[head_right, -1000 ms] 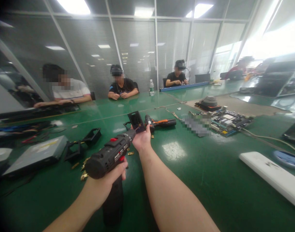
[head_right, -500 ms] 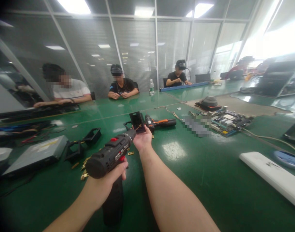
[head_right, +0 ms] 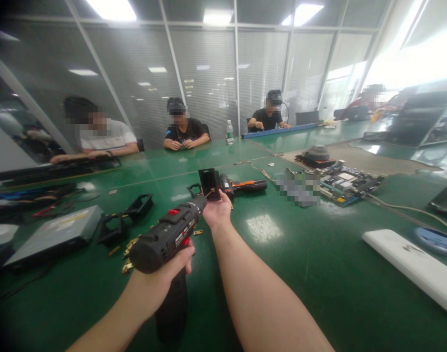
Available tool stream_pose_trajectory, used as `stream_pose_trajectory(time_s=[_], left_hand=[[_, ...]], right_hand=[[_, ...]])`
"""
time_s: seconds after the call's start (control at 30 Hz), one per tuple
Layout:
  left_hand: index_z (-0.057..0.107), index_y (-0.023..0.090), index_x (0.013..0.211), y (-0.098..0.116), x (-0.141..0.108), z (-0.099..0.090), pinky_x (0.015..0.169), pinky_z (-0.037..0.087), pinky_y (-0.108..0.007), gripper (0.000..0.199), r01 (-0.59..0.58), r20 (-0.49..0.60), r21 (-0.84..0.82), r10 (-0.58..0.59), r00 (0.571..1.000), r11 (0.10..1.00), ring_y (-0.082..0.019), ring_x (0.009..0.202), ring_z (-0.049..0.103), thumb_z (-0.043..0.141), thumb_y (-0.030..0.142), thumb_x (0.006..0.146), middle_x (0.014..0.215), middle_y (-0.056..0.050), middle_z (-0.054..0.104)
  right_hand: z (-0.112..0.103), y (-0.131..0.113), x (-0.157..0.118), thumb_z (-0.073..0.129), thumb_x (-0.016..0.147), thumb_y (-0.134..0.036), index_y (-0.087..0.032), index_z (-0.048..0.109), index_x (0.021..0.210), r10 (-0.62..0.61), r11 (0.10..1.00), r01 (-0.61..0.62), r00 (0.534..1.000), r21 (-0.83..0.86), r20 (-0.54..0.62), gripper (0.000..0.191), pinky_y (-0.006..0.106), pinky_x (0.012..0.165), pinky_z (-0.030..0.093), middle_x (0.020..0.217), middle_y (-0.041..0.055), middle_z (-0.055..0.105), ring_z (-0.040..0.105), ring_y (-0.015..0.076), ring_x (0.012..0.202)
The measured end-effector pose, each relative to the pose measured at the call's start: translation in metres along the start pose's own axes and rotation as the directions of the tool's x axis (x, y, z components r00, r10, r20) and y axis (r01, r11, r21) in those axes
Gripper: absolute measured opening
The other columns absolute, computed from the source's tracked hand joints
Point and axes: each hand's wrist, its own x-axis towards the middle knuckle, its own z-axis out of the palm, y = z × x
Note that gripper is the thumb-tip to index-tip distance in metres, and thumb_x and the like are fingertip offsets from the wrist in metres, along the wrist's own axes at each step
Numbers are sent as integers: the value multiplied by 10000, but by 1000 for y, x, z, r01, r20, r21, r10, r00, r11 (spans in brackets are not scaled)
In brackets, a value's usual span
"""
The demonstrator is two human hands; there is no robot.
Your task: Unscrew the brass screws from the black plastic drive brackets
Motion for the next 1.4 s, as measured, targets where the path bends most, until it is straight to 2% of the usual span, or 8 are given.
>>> stream_pose_trajectory(time_s=[0.2, 0.37, 0.6, 0.77, 0.9, 1.1, 1.27, 1.4], left_hand=[[686, 225, 747, -5, -1, 3, 664, 576, -375, 243, -24, -35, 3, 24, 999, 1000, -234, 607, 687, 690, 462, 803, 607, -21, 689], [667, 233, 699, 1, -5, 1, 680, 589, -384, 256, 12, 7, 36, -13, 1000, 999, -247, 638, 708, 699, 467, 798, 629, -35, 707], [670, 233, 724, 4, -6, 1, 677, 608, -383, 228, 1, 9, 0, -1, 1000, 1000, -244, 631, 711, 722, 447, 780, 646, -36, 721], [656, 231, 722, 5, -6, 1, 686, 620, -394, 246, 17, 16, -1, -17, 1000, 1000, -247, 631, 715, 728, 460, 774, 649, -35, 718], [650, 231, 722, 6, -7, 1, 708, 625, -401, 255, 35, 20, 5, -35, 999, 999, -248, 646, 720, 715, 472, 774, 665, -40, 723], [661, 232, 735, 8, -7, 1, 705, 622, -402, 247, 37, 5, 7, -37, 999, 999, -248, 639, 715, 705, 472, 770, 644, -33, 717], [647, 233, 698, 7, -7, 1, 717, 613, -409, 259, 20, 0, 34, -20, 1000, 999, -247, 634, 709, 691, 474, 783, 634, -34, 713], [650, 234, 701, 6, -7, 1, 722, 606, -407, 267, 14, 9, 45, -15, 1000, 999, -247, 639, 711, 677, 483, 793, 632, -34, 713]], right_hand=[[5, -3, -5, 582, 1058, -509, -148, 708, 1108, 6, 999, -7, 1000, 32, 30, 386, 439, 948, 573, 1070, 75, 754, 726, 217, 981], [7, -5, -8, 560, 1053, -471, -150, 709, 1073, 6, 999, -8, 999, 44, 54, 355, 418, 916, 572, 1046, 76, 757, 721, 211, 955], [5, -8, -8, 463, 983, -326, -178, 700, 1012, -1, 998, -4, 998, 63, 69, 280, 445, 924, 576, 955, 72, 775, 715, 217, 909], [3, -8, -6, 471, 906, -309, -201, 681, 980, -2, 998, -3, 997, 59, 82, 247, 490, 923, 582, 940, 73, 782, 692, 222, 826], [0, -8, -3, 488, 890, -317, -205, 677, 966, -6, 999, 2, 996, 42, 88, 233, 492, 932, 582, 947, 75, 785, 699, 232, 855], [-2, -4, -1, 505, 956, -377, -185, 694, 1037, -14, 1000, 13, 995, 5, 102, 281, 466, 951, 584, 967, 77, 794, 727, 244, 959], [-2, -3, -2, 579, 976, -417, -183, 699, 1064, -14, 999, 19, 991, -30, 134, 277, 509, 992, 574, 994, 85, 805, 730, 267, 1005], [-3, -4, -3, 557, 1000, -423, -187, 702, 1089, -13, 999, 18, 989, -36, 149, 290, 530, 1001, 571, 1008, 84, 809, 730, 271, 1015]])
